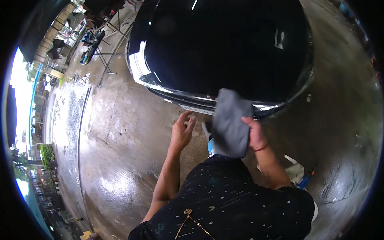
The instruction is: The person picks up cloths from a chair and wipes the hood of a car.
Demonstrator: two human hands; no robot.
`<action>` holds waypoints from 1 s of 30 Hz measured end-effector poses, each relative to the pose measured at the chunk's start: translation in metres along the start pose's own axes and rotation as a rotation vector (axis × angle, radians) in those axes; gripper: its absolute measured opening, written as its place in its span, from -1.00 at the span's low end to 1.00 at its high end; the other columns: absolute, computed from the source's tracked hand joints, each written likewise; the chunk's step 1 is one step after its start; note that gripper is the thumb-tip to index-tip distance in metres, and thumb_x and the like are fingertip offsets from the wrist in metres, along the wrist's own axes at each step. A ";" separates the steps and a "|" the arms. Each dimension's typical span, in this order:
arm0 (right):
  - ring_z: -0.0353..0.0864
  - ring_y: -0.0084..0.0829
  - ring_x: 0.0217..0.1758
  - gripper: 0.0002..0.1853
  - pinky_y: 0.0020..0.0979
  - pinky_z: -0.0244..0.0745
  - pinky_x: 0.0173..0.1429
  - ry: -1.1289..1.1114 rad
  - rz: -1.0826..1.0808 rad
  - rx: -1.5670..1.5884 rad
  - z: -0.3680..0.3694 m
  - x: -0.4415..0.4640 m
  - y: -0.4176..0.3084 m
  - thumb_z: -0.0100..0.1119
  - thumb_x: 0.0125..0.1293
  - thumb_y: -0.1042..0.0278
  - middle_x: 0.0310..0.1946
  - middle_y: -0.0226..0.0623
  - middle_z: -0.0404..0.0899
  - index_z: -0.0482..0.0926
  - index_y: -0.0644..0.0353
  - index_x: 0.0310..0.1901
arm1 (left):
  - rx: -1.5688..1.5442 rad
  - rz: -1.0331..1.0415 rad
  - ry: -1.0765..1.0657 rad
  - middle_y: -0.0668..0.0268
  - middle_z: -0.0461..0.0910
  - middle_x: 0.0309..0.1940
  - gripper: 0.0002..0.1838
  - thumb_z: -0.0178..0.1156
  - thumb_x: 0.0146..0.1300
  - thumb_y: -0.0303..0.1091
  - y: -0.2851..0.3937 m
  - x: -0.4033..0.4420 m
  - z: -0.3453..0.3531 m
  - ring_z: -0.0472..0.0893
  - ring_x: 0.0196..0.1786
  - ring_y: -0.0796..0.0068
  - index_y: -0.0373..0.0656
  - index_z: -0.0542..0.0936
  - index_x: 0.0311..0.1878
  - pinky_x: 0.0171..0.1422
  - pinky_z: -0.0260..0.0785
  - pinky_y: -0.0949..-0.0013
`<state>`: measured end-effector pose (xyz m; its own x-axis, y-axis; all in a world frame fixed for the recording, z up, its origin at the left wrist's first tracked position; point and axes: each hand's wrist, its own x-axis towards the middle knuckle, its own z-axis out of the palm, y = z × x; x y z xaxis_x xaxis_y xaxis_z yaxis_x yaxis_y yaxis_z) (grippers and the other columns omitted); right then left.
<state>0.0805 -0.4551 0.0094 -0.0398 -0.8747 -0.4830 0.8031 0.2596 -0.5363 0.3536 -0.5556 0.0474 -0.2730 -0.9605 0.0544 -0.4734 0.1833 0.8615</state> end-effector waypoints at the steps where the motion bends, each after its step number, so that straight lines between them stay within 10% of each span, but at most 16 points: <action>1: 0.68 -0.19 0.20 -0.44 -0.17 0.50 0.42 -0.030 -0.098 0.034 -0.001 0.025 -0.019 0.24 0.32 0.18 0.16 -0.09 0.68 0.54 0.37 0.26 | 0.016 -0.104 -0.006 0.01 0.74 -0.21 -0.64 0.27 0.46 -0.21 -0.021 0.015 -0.017 0.73 -0.24 0.11 -0.24 0.59 0.18 -0.10 0.54 0.18; 5: 0.62 -0.24 0.26 -0.56 -0.26 0.44 0.34 0.217 -0.598 -0.610 0.028 0.111 -0.083 0.17 0.46 0.21 0.19 -0.09 0.65 0.58 0.39 0.20 | 0.169 -0.283 -0.004 0.00 0.75 -0.18 -0.62 0.21 0.51 -0.14 -0.096 0.056 -0.081 0.73 -0.19 0.23 -0.18 0.61 0.21 -0.04 0.55 0.23; 8: 0.37 0.37 0.41 -0.49 0.11 0.17 0.55 0.446 -0.997 -2.194 0.061 0.255 -0.075 0.07 0.55 0.11 0.22 0.41 0.52 0.54 0.46 0.25 | 0.210 -0.401 -0.021 -0.01 0.75 -0.18 -0.61 0.20 0.51 -0.12 -0.107 0.084 -0.124 0.74 -0.14 0.21 -0.18 0.61 0.22 0.01 0.55 0.22; 10: 0.28 0.29 0.52 -0.44 0.44 -0.03 0.54 0.557 -1.181 -2.174 0.111 0.356 -0.063 0.08 0.54 0.07 0.18 0.36 0.57 0.54 0.56 0.16 | 0.206 -0.444 0.006 0.04 0.75 -0.18 -0.61 0.19 0.52 -0.14 -0.121 0.097 -0.139 0.74 -0.11 0.28 -0.21 0.61 0.22 0.02 0.55 0.26; 12: 0.26 0.16 0.56 -0.48 0.40 -0.05 0.56 0.433 -0.948 -2.289 0.192 0.429 -0.071 0.13 0.47 0.01 0.09 0.22 0.65 0.67 0.40 0.09 | 0.127 -0.521 0.038 0.11 0.73 -0.19 -0.61 0.18 0.53 -0.16 -0.124 0.116 -0.148 0.73 -0.10 0.36 -0.24 0.60 0.23 0.01 0.54 0.31; 13: 0.24 0.17 0.56 -0.48 0.37 -0.05 0.58 0.349 -1.265 -2.046 0.228 0.465 -0.062 0.15 0.45 0.00 0.22 0.21 0.58 0.67 0.39 0.09 | 0.105 -0.468 0.078 0.08 0.74 -0.21 -0.63 0.23 0.48 -0.17 -0.130 0.126 -0.147 0.62 -0.42 0.38 -0.19 0.62 0.20 -0.21 0.50 0.25; 14: 0.18 0.10 0.61 -0.37 0.26 -0.18 0.66 0.371 -1.081 -2.152 0.268 0.486 -0.048 0.12 0.45 -0.07 0.45 0.24 0.35 0.58 0.38 0.27 | 0.111 -0.489 0.053 0.08 0.74 -0.21 -0.63 0.23 0.48 -0.17 -0.127 0.136 -0.151 0.62 -0.42 0.38 -0.19 0.62 0.20 -0.21 0.50 0.25; 20: 0.06 -0.14 0.71 -0.25 0.18 -0.19 0.71 -0.419 -0.960 -2.151 0.271 0.452 0.098 0.23 0.31 0.10 0.63 -0.43 0.22 0.34 -0.08 0.56 | 0.068 -0.291 -0.242 0.11 0.72 -0.26 -0.68 0.26 0.46 -0.26 -0.124 0.253 -0.169 0.59 -0.47 0.39 -0.22 0.62 0.17 -0.29 0.46 0.31; 22: -0.05 -0.17 0.74 -0.11 0.19 -0.29 0.74 -0.301 -0.748 -2.037 0.234 0.419 0.082 0.30 0.13 0.26 0.66 -0.48 0.13 0.30 -0.14 0.58 | 0.070 -0.264 -0.307 0.11 0.71 -0.28 -0.68 0.26 0.46 -0.26 -0.150 0.280 -0.185 0.59 -0.47 0.38 -0.22 0.63 0.15 -0.29 0.45 0.30; 24: -0.10 -0.16 0.76 -0.06 0.15 -0.32 0.75 0.296 -0.727 -1.917 0.214 0.402 0.019 0.31 0.05 0.31 0.63 -0.37 0.17 0.29 -0.06 0.58 | 0.086 -0.276 -0.352 0.11 0.71 -0.27 -0.69 0.25 0.47 -0.26 -0.187 0.301 -0.211 0.60 -0.45 0.37 -0.22 0.64 0.15 -0.28 0.46 0.29; 28: 0.02 -0.01 0.70 -0.44 0.15 -0.17 0.69 1.242 -0.802 -1.887 0.158 0.442 -0.088 -0.15 0.62 0.07 0.61 -0.21 0.21 0.36 0.15 0.51 | 0.110 -0.232 -0.480 0.12 0.71 -0.30 -0.70 0.21 0.50 -0.25 -0.226 0.359 -0.268 0.62 -0.43 0.37 -0.21 0.64 0.15 -0.26 0.46 0.29; 29: 0.10 0.08 0.66 -0.37 0.13 -0.11 0.68 1.399 -0.529 -2.027 0.180 0.463 -0.088 -0.15 0.61 -0.01 0.56 0.03 0.26 0.39 0.37 0.45 | 0.115 -0.215 -0.509 0.12 0.71 -0.30 -0.70 0.21 0.50 -0.25 -0.236 0.379 -0.285 0.62 -0.43 0.37 -0.21 0.64 0.15 -0.26 0.46 0.29; 30: 0.17 0.16 0.61 -0.29 0.13 -0.10 0.68 1.527 -0.761 -1.825 0.211 0.494 -0.069 -0.07 0.57 -0.04 0.49 0.30 0.28 0.37 0.57 0.39 | 0.116 -0.174 -0.506 0.13 0.71 -0.30 -0.70 0.20 0.51 -0.25 -0.244 0.396 -0.304 0.63 -0.42 0.38 -0.21 0.64 0.16 -0.25 0.47 0.29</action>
<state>0.1309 -0.9915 -0.0463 -0.7783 -0.4105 0.4751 -0.5378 0.8264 -0.1668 0.6155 -1.0446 0.0123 -0.5378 -0.7632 -0.3582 -0.6287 0.0800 0.7735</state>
